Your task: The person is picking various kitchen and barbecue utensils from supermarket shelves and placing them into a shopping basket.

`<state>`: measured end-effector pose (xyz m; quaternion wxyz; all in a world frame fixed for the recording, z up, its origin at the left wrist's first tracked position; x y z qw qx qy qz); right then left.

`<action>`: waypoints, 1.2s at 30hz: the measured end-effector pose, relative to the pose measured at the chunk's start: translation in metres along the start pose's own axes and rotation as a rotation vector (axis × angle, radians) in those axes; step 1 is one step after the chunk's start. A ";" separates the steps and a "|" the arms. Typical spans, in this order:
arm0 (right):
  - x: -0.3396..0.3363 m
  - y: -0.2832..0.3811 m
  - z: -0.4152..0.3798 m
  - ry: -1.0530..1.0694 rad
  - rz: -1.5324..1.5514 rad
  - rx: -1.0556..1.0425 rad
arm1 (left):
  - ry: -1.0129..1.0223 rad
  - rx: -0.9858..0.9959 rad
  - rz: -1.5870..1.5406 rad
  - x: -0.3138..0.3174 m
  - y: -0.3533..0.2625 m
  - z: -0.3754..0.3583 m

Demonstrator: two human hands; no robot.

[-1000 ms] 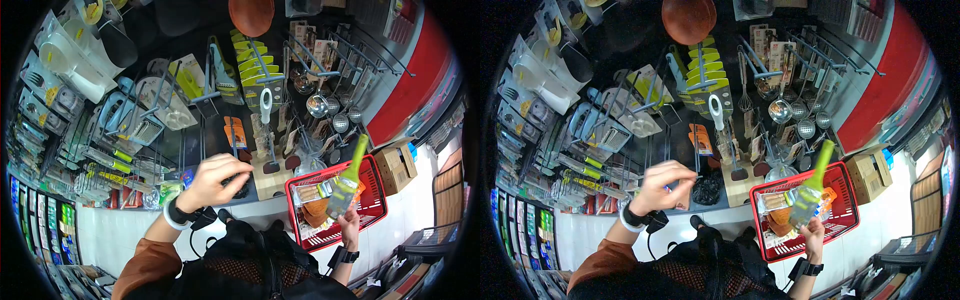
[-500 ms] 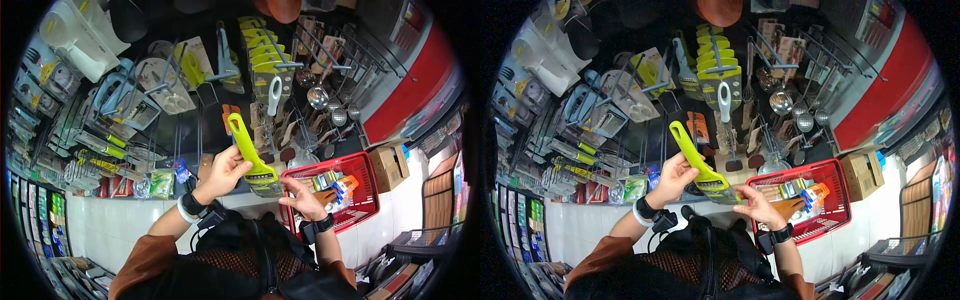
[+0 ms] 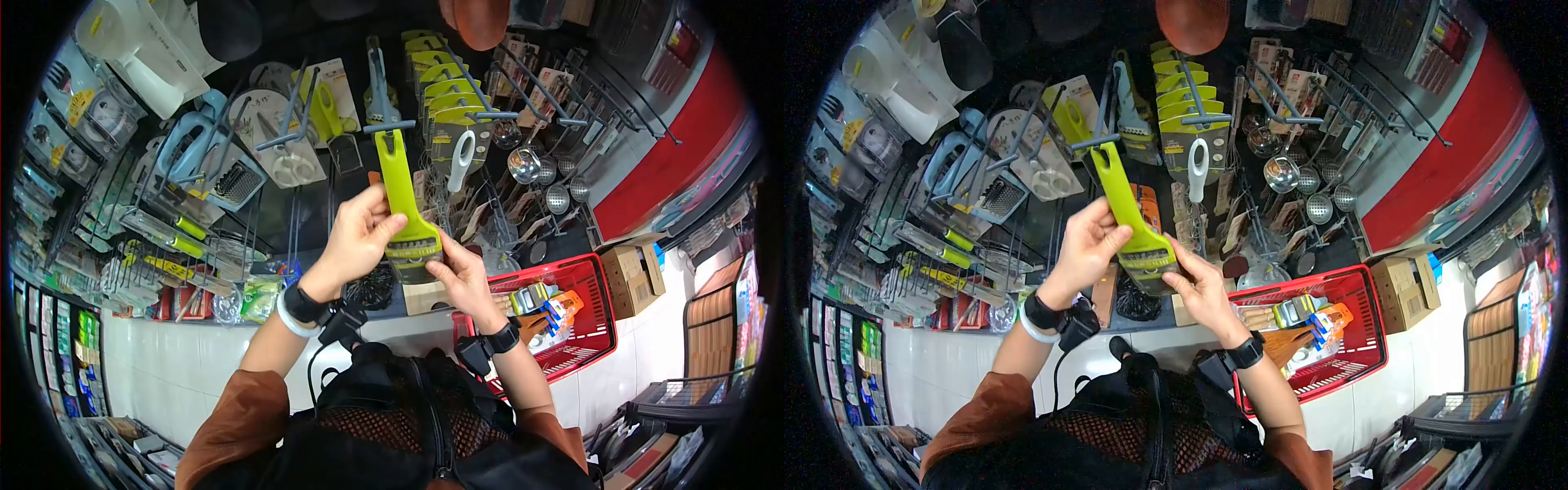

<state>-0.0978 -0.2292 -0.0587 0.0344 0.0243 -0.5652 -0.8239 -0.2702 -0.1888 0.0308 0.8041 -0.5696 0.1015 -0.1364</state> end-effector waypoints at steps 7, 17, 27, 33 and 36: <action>0.006 0.001 0.013 -0.061 -0.178 -0.006 | -0.075 -0.052 0.085 -0.013 0.016 0.032; -0.092 -0.090 -0.091 -0.539 -0.360 0.413 | -0.259 0.145 0.651 -0.061 0.087 0.112; -0.195 -0.188 -0.186 -0.764 -0.793 0.980 | -0.550 0.875 0.447 -0.019 0.012 0.057; -0.232 -0.271 -0.187 -0.827 -0.690 1.134 | -0.293 0.897 0.380 0.010 -0.019 0.077; -0.251 -0.282 -0.184 -0.764 -0.722 1.132 | -0.269 0.876 0.432 0.003 -0.014 0.080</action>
Point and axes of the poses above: each hand's wrist, its own z-axis towards the middle knuckle, its own x-axis out of the palm, y = z × x, the point moved 1 cm from there along z, towards the middle knuckle, and after that the axes turned 4 degrees about -y, right-handed, at the moved point
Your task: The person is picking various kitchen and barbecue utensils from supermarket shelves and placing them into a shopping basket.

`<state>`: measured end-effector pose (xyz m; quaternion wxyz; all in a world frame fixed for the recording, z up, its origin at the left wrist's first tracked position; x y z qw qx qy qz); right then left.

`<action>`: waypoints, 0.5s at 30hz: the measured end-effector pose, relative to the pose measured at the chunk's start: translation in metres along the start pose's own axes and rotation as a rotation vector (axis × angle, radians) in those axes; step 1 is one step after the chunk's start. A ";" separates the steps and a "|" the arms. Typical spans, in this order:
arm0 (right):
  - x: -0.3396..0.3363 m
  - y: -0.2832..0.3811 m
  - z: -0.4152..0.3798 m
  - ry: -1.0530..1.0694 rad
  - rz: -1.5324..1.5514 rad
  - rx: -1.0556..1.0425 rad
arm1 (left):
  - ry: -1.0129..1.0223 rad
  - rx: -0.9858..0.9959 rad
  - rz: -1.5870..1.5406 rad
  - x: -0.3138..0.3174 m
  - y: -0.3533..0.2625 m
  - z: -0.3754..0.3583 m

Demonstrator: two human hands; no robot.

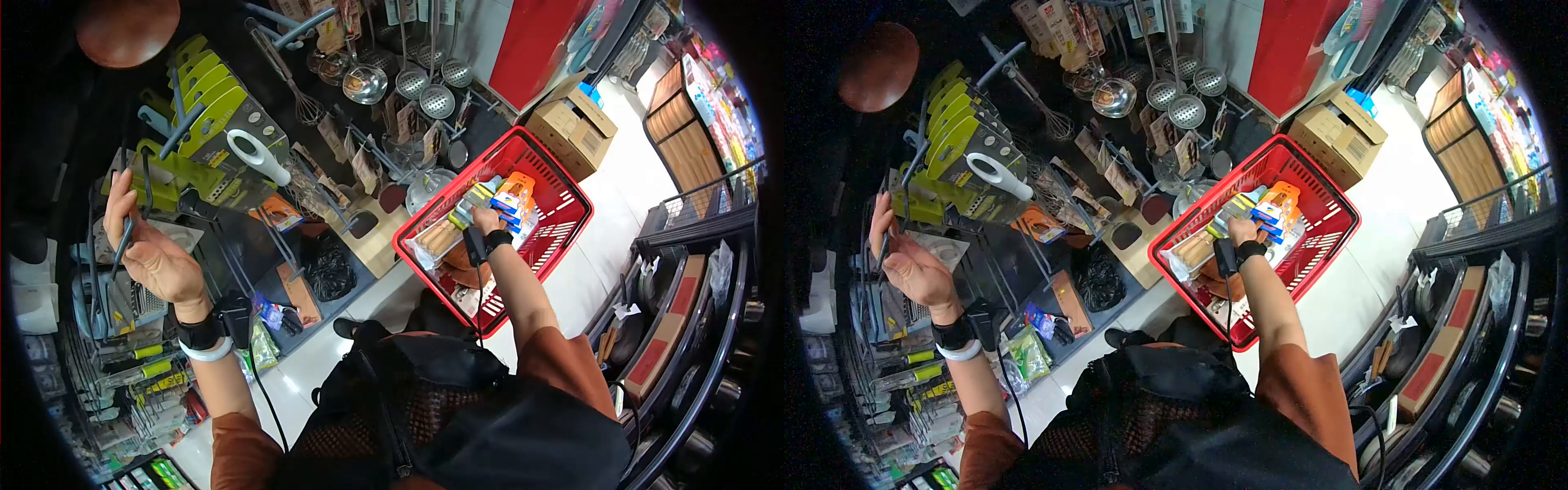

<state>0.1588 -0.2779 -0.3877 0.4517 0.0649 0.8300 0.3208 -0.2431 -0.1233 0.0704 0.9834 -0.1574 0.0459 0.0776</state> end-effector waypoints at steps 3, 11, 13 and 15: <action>-0.054 0.057 -0.047 0.020 0.146 0.128 | 0.071 0.013 0.023 -0.005 0.001 0.000; -0.063 0.034 -0.061 0.188 1.084 0.448 | 0.060 0.014 0.024 -0.001 0.001 -0.001; -0.075 0.025 -0.092 0.385 1.295 0.507 | 0.062 0.017 -0.018 -0.004 0.005 -0.001; -0.090 0.027 -0.139 0.456 1.314 0.398 | 0.037 -0.011 -0.068 -0.005 0.009 -0.003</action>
Point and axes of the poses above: each hand's wrist, its own z-axis towards the middle knuckle, its own x-axis out of the palm, y = z × x, the point moved 1 cm from there along z, towards the middle knuckle, and after that the axes turned 4 degrees about -y, right-handed, at the moved point
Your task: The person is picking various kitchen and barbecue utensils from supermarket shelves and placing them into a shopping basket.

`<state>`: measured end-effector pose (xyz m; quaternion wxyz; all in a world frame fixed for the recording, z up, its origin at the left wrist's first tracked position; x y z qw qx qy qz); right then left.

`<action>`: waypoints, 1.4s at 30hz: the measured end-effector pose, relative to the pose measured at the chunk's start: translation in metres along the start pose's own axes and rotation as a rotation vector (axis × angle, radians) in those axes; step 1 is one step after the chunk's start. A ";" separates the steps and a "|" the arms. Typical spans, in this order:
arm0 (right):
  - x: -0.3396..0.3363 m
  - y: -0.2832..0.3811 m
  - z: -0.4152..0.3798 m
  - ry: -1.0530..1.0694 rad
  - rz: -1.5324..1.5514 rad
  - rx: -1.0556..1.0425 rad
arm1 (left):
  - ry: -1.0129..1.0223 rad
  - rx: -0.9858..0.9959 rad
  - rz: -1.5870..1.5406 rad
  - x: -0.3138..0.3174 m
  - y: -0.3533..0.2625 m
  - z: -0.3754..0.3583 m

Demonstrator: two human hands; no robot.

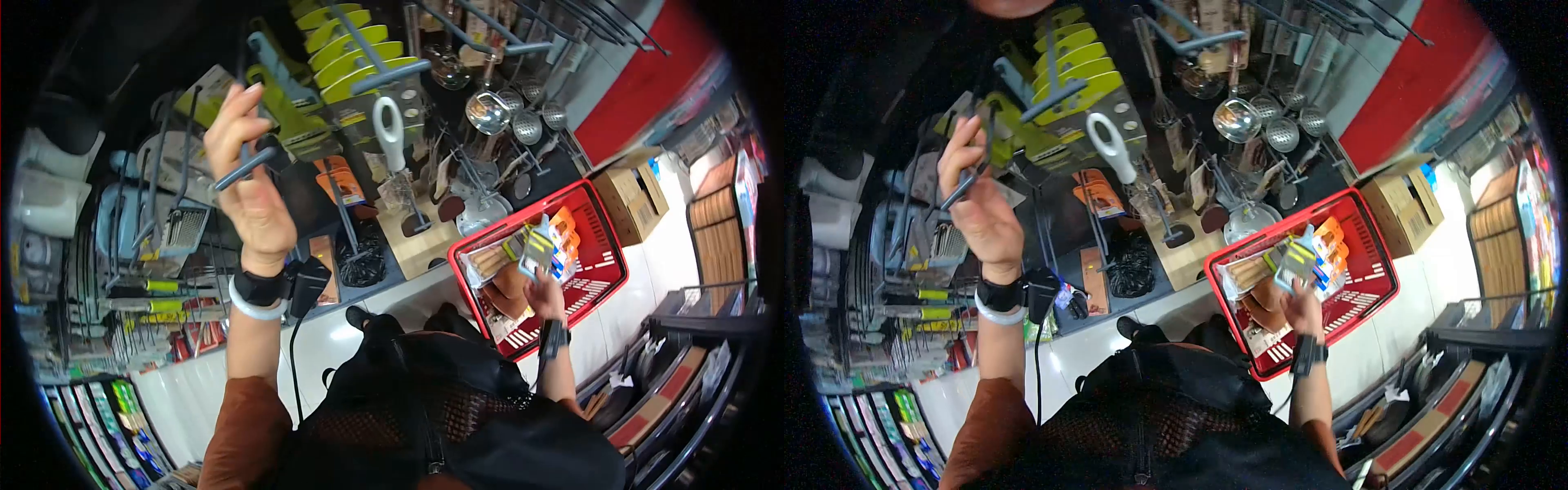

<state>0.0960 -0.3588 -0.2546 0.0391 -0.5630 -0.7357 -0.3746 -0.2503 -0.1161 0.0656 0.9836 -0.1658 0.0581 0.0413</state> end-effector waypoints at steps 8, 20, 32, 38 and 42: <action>0.027 -0.027 -0.091 0.306 -0.305 -0.282 | 0.048 -0.010 -0.036 -0.003 0.004 -0.003; 0.174 -0.035 -0.095 0.876 -1.156 -0.656 | 0.147 -0.696 -0.463 -0.013 -0.036 -0.071; 0.246 -0.087 -0.078 0.933 -0.839 -0.564 | 0.117 -0.839 -0.630 -0.003 -0.030 -0.039; 0.247 -0.085 -0.083 0.909 -0.823 -0.536 | 0.085 -0.918 -0.563 -0.002 -0.007 -0.039; 0.222 -0.064 -0.085 0.625 -0.867 -0.844 | 0.021 -0.868 -0.599 0.004 0.012 -0.040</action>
Point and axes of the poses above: each hand's wrist, its own z-axis towards the middle knuckle, its own x-axis out of the palm, y = z × x, the point moved 1 cm from there along z, towards the middle knuckle, and after that the axes turned 4 degrees about -y, right-handed, at the moved point
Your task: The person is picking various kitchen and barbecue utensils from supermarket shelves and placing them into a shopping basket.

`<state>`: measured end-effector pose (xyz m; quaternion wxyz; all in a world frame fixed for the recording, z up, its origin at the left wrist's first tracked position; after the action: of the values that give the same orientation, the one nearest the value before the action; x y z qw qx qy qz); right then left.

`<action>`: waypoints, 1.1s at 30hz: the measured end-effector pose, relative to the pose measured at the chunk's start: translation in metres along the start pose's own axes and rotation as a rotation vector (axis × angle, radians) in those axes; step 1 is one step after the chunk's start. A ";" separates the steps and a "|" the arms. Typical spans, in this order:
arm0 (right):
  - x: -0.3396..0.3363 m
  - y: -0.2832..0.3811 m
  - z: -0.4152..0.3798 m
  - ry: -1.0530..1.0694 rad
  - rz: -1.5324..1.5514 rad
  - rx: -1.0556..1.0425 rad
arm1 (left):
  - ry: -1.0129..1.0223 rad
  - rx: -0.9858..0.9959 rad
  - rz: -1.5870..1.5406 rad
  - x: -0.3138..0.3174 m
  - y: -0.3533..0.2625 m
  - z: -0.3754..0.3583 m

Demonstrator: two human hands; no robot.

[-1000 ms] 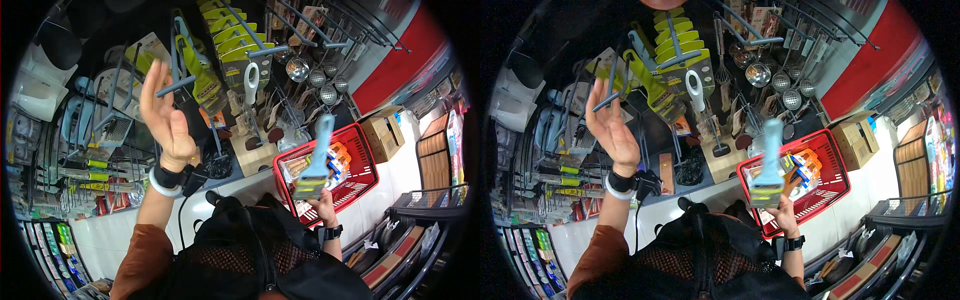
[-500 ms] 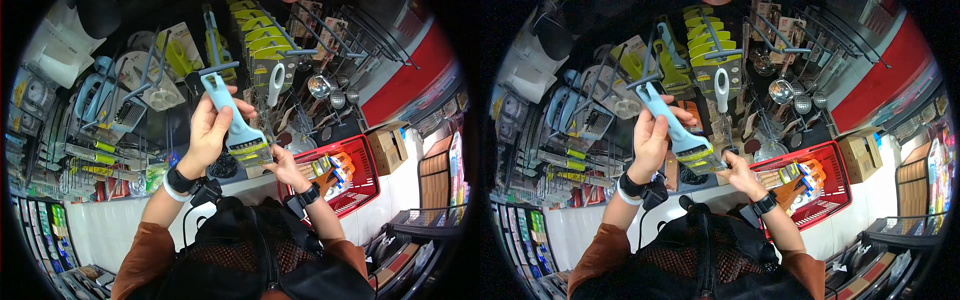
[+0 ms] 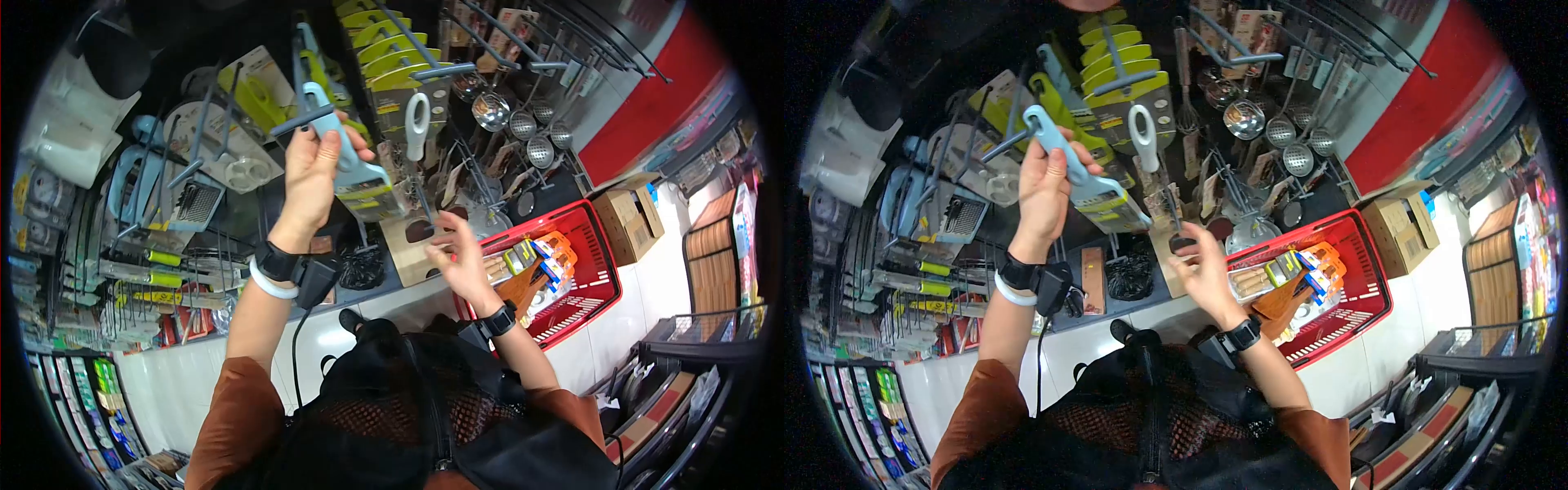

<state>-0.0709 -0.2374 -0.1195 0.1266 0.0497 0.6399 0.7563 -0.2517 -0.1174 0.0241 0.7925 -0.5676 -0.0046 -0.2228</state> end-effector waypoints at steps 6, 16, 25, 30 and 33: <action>-0.108 -0.135 -0.033 -0.570 -0.089 0.284 | 0.080 0.026 0.143 -0.030 0.012 0.024; -0.174 -0.223 -0.052 -0.528 -0.282 1.052 | -0.207 0.124 0.404 -0.048 0.023 -0.009; -0.189 -0.268 -0.030 -0.389 -0.395 1.020 | -0.271 0.085 0.624 -0.063 -0.001 -0.064; -0.215 -0.335 -0.057 -0.479 0.078 0.830 | -0.268 0.084 0.635 -0.062 -0.003 -0.079; -0.190 -0.261 -0.056 -0.608 0.356 0.851 | -0.196 0.060 0.580 -0.056 -0.002 -0.083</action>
<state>0.1325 -0.3006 -0.3692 0.1446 0.4199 0.8055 0.3923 -0.3230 -0.1729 -0.0184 0.8352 -0.5405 0.0747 0.0690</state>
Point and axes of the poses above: each hand's wrist, its own z-axis towards the middle knuckle, its own x-axis out of the palm, y = z × x, the point moved 1 cm from there along z, towards the middle knuckle, and after that the axes turned 4 degrees about -y, right-handed, at the moved point
